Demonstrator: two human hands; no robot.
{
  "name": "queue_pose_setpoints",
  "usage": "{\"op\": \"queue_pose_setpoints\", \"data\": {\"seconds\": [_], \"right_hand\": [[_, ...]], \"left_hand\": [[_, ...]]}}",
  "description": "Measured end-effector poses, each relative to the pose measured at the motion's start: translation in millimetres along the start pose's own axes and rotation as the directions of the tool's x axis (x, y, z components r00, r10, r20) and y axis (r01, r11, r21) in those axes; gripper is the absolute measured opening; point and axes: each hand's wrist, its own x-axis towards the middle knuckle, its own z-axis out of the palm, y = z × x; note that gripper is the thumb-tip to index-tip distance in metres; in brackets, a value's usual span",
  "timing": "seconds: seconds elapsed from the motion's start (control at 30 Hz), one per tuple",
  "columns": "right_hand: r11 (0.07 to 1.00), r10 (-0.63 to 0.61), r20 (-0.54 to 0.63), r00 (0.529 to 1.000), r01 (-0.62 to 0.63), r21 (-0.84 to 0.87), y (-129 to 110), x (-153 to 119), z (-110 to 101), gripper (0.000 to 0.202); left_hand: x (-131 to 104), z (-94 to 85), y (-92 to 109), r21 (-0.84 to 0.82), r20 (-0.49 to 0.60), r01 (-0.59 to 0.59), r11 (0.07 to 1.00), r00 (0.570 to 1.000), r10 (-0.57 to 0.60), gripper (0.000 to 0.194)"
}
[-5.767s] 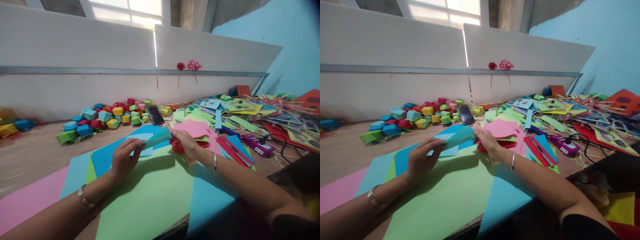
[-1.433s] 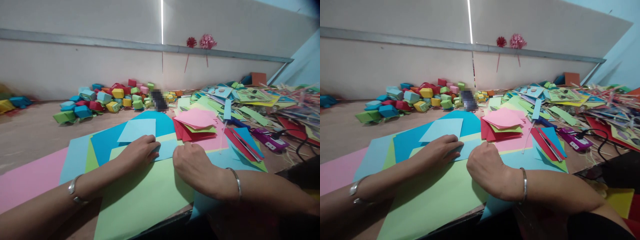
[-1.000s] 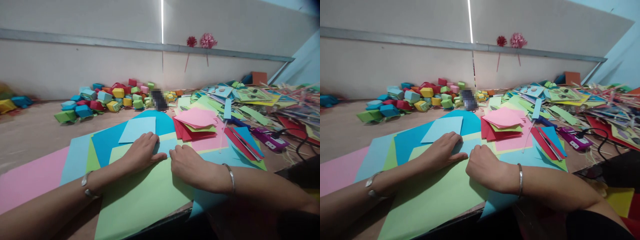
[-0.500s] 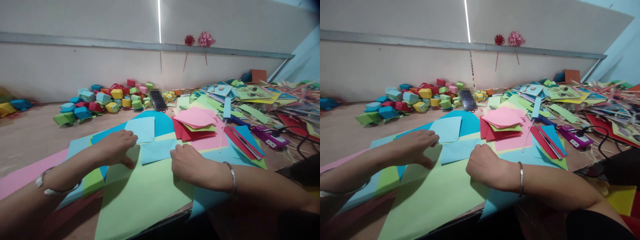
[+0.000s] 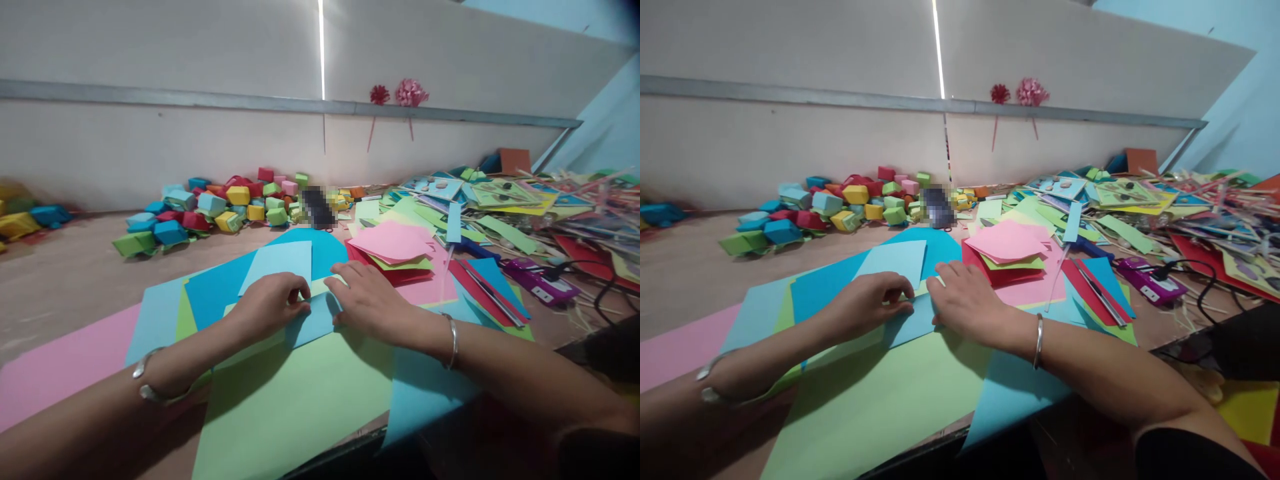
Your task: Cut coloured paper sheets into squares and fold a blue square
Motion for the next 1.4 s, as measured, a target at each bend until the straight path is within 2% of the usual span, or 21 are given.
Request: {"op": "queue_pose_setpoints", "data": {"seconds": [0.07,0.13,0.17,0.2,0.27,0.3,0.33,0.37,0.47,0.6,0.7,0.77,0.8,0.9,0.97,1.03,1.1,1.17,1.27,1.33,1.4], "right_hand": [[0.998,0.024,-0.001,1.0,-0.024,0.065,9.4,3.7,3.6,0.036],[0.993,0.062,-0.056,0.996,-0.056,0.105,18.6,4.3,0.1,0.013],[0.99,0.092,-0.156,0.983,-0.074,0.116,23.1,3.7,-3.9,0.017],[0.988,0.125,-0.296,0.947,-0.09,0.129,27.7,2.7,-8.8,0.024],[0.977,0.196,-0.562,0.804,-0.112,0.181,37.2,1.3,-17.9,0.031],[0.966,0.239,-0.626,0.742,-0.114,0.233,42.0,1.5,-20.6,0.031],[0.946,0.292,-0.638,0.713,-0.115,0.304,46.6,2.5,-21.6,0.031],[0.914,0.355,-0.609,0.709,-0.125,0.387,50.8,4.1,-20.6,0.029],[0.765,0.522,-0.434,0.734,-0.178,0.619,59.0,11.5,-10.6,0.023],[0.628,0.572,-0.261,0.778,-0.211,0.749,56.5,17.5,0.6,0.033],[0.632,0.465,-0.06,0.883,-0.284,0.721,47.4,16.4,3.0,0.035],[0.694,0.3,0.061,0.952,-0.261,0.671,40.7,14.2,4.6,0.034],[0.74,0.23,0.077,0.97,-0.226,0.634,37.5,13.1,5.4,0.033],[0.864,0.166,-0.078,0.983,-0.107,0.492,29.0,10.4,4.9,0.032],[0.871,0.169,-0.185,0.968,-0.059,0.487,23.0,9.1,1.1,0.023],[0.823,0.161,-0.174,0.971,-0.035,0.567,15.4,7.5,-3.7,0.023],[0.788,0.141,-0.107,0.984,-0.046,0.614,6.3,5.3,-6.8,0.035],[0.82,0.102,-0.08,0.992,-0.038,0.571,-2.5,2.8,-6.6,0.041],[0.903,-0.038,-0.132,0.991,0.091,0.42,-9.3,-1.6,-4.2,0.038],[0.926,-0.105,-0.211,0.972,0.172,0.335,-7.2,-5.4,-6.0,0.04],[0.938,-0.061,-0.36,0.931,0.177,0.3,-0.2,-9.4,-12.1,0.045]], "left_hand": [[-1.1,-0.6,3.7,-0.056,-0.053,-0.032,0.998,0.998,0.029,0.016],[-1.9,-0.7,7.4,-0.183,-0.217,-0.057,0.981,0.976,0.016,0.023],[-1.9,-0.3,8.5,-0.278,-0.331,-0.072,0.958,0.943,-0.025,0.026],[-1.6,0.3,8.9,-0.382,-0.439,-0.097,0.919,0.894,-0.088,0.028],[-0.2,2.0,7.8,-0.549,-0.565,-0.163,0.82,0.795,-0.22,0.026],[0.5,2.9,6.8,-0.591,-0.574,-0.18,0.786,0.779,-0.254,0.024],[0.9,3.9,6.0,-0.618,-0.559,-0.183,0.765,0.787,-0.263,0.023],[0.8,4.8,5.6,-0.633,-0.533,-0.177,0.754,0.806,-0.258,0.023],[-3.6,7.0,7.8,-0.619,-0.442,-0.148,0.772,0.878,-0.185,0.029],[-15.5,7.9,15.5,-0.575,-0.433,-0.209,0.791,0.898,-0.078,0.025],[-23.1,8.0,20.9,-0.609,-0.391,-0.237,0.757,0.92,-0.027,0.023],[-26.0,8.1,23.6,-0.667,-0.323,-0.226,0.71,0.946,-0.001,0.026],[-26.6,8.1,24.6,-0.7,-0.288,-0.219,0.68,0.958,0.012,0.027],[-25.6,8.7,25.8,-0.772,-0.208,-0.208,0.6,0.976,0.071,0.036],[-23.6,9.8,25.2,-0.794,-0.178,-0.216,0.568,0.976,0.123,0.043],[-22.2,11.5,23.9,-0.796,-0.165,-0.229,0.561,0.973,0.163,0.05],[-22.9,13.2,23.2,-0.783,-0.148,-0.226,0.58,0.973,0.18,0.056],[-26.3,14.4,24.0,-0.764,-0.103,-0.209,0.61,0.973,0.205,0.066],[-33.0,14.2,27.9,-0.709,-0.054,-0.242,0.662,0.955,0.292,0.081],[-34.5,12.6,29.3,-0.676,-0.123,-0.305,0.671,0.944,0.305,0.081],[-31.1,10.6,26.4,-0.623,-0.284,-0.327,0.711,0.941,0.184,0.065]]}}
